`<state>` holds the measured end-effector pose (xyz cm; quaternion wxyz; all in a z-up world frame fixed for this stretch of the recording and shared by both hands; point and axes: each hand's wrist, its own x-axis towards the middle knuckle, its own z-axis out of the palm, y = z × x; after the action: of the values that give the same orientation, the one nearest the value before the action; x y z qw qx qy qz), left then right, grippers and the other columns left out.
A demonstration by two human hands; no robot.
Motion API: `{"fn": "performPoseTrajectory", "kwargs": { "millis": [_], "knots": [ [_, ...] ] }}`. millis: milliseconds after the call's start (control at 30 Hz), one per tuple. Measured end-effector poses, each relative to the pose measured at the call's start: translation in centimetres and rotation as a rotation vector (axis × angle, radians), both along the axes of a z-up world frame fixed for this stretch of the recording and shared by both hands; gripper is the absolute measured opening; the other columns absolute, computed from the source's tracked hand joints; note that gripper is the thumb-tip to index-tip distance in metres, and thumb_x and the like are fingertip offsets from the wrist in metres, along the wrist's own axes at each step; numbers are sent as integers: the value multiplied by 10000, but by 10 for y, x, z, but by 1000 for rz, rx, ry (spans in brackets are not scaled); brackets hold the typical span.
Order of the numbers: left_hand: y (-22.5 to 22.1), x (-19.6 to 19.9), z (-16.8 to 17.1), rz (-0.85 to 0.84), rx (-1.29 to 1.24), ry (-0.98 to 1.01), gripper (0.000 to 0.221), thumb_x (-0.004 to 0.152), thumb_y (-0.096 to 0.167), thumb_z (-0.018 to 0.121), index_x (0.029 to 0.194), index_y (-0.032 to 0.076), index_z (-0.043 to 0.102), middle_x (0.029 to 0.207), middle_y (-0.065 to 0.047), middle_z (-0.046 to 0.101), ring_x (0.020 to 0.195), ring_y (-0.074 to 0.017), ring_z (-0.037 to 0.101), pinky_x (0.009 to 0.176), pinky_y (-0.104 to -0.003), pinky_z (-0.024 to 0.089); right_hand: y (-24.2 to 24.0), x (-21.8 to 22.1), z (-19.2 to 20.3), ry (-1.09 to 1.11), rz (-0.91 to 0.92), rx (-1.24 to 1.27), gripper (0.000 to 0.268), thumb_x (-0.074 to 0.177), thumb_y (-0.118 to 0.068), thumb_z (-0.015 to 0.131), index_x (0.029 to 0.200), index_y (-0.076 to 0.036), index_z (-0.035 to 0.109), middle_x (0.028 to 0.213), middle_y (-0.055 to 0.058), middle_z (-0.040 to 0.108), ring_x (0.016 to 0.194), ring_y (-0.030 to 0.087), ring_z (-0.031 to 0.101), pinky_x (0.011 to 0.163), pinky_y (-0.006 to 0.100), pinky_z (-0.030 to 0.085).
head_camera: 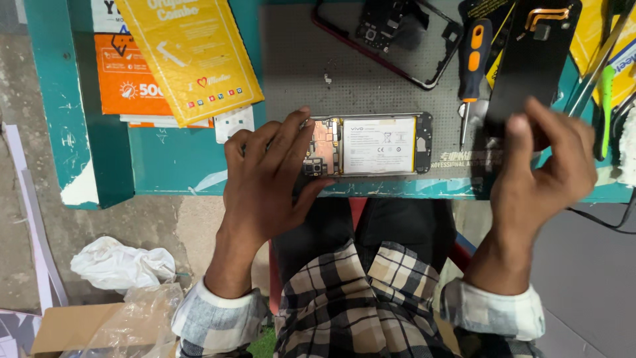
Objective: The person disassembles a smartphone using a screwdriver and tweezers. They remove the back cover, unscrew internal components, and detach the motherboard from the battery and frame.
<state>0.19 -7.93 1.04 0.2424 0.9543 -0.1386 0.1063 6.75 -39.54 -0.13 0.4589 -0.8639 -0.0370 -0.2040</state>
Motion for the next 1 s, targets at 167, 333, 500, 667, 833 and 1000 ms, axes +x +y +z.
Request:
{"fn": "performPoseTrajectory", "kwargs": {
  "millis": [167, 333, 500, 667, 833, 1000],
  "knots": [
    [-4, -1, 2, 26, 46, 0, 758, 814, 439, 880, 1356, -22, 617, 1521, -124, 528, 1285, -305, 518, 1036, -512, 341, 16, 42, 39, -30, 156, -604, 378, 954, -139, 934, 1221, 51, 746, 968, 155, 704, 805, 283, 658, 692, 371, 508],
    [-5, 0, 1, 36, 35, 6, 756, 813, 451, 887, 1348, -21, 636, 1514, -112, 541, 1279, -297, 520, 1038, -497, 342, 35, 65, 47, -2, 218, -735, 369, 883, -207, 974, 1059, 28, 750, 917, 176, 727, 761, 323, 694, 663, 412, 533],
    [-1, 0, -2, 25, 20, -18, 738, 814, 468, 886, 1318, -18, 653, 1505, -117, 547, 1277, -290, 524, 1046, -487, 353, 14, 52, 28, 21, 231, -529, 242, 994, -82, 850, 1149, 63, 733, 971, 159, 740, 867, 250, 736, 750, 338, 559],
    [0, -2, -3, 33, 18, -25, 747, 835, 494, 866, 1349, 2, 640, 1513, -99, 544, 1301, -274, 523, 1063, -480, 364, -14, 23, 2, 163, 284, 256, 309, 1130, -54, 656, 1393, 87, 575, 1138, 166, 683, 973, 250, 728, 820, 302, 583],
    [1, -2, -4, 29, 28, -20, 756, 864, 509, 850, 1392, 20, 618, 1524, -83, 537, 1309, -269, 513, 1057, -475, 368, -2, 4, -20, 91, 237, 744, 426, 1236, -141, 622, 1535, 78, 410, 1190, 197, 686, 934, 293, 759, 845, 389, 666],
    [1, -2, -7, 19, 19, -15, 768, 828, 512, 875, 1359, 19, 620, 1527, -99, 536, 1288, -275, 525, 1046, -481, 366, 0, -4, -44, -5, 215, 687, 568, 1234, -18, 660, 1598, -41, 225, 1222, 232, 676, 935, 319, 742, 855, 413, 636]
  ]
}}
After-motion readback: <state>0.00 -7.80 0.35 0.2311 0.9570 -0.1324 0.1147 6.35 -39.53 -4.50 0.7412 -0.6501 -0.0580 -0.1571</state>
